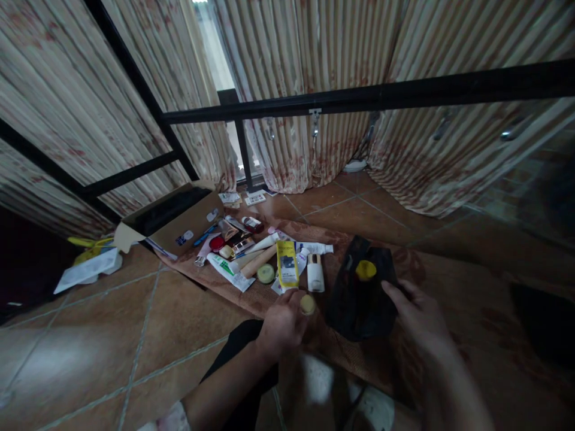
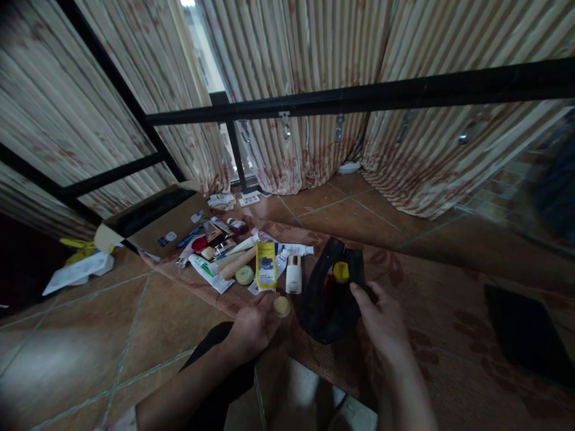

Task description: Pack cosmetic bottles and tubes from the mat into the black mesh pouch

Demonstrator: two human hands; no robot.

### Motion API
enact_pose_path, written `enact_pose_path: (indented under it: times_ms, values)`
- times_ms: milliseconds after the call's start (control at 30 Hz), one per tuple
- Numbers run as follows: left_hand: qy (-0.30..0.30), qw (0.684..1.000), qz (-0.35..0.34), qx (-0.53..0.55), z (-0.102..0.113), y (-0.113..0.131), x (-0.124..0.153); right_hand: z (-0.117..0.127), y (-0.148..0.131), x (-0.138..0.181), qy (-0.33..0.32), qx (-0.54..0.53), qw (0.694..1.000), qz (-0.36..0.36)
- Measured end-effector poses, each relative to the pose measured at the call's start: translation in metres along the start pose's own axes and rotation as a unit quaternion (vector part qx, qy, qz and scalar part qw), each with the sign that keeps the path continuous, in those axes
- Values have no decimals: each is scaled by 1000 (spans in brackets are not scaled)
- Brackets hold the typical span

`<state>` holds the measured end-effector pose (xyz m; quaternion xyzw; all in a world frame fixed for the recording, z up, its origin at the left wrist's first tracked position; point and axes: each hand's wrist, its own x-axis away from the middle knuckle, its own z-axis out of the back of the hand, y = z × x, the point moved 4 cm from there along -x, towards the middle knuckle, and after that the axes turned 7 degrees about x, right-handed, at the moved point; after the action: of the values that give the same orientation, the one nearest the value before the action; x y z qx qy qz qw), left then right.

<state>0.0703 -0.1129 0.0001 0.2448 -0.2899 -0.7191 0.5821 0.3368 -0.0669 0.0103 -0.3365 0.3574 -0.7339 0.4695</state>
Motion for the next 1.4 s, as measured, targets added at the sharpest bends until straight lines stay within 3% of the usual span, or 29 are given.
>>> enact_pose_path:
  times_ms: [167, 367, 433, 500, 567, 700, 733, 800, 867, 1067, 1167, 1400]
  values:
    - [-42, 995, 78, -42, -23, -7, -8, 0, 3, -2, 0, 9, 1000, -5]
    - [-31, 996, 86, -23, -29, -10, -13, 0, 7, -4, -1, 21, 1000, 5]
    - [-14, 996, 87, 30, -30, -11, -13, -1, 6, -4, -6, 14, 1000, 9]
    - [10, 982, 100, 159, -29, -12, -13, -1, 5, -3, -9, 13, 1000, 7]
    - [22, 927, 144, 345, -28, -12, -15, -2, 3, -2, -7, 20, 1000, 9]
    - [-4, 750, 215, 626, -21, 3, -21, -4, 1, -3, -13, 8, 1000, 23]
    - [-12, 724, 212, 657, -17, 10, -22, -5, 2, -4, -19, 1, 999, 27]
    - [-37, 701, 190, 686, -8, 24, -24, -6, 5, -6, -28, -4, 999, 33]
    - [-50, 708, 161, 686, -1, 37, -25, -7, 7, -7, -26, -2, 999, 41]
    - [-11, 806, 60, 589, 6, 58, -26, -5, 3, -5, -13, -1, 999, 45]
    - [-29, 833, 13, 552, 5, 64, -24, -5, 0, -4, -16, -3, 999, 45]
    - [-25, 901, -18, 432, 11, 72, -21, -6, 5, -6, -8, -9, 999, 34]
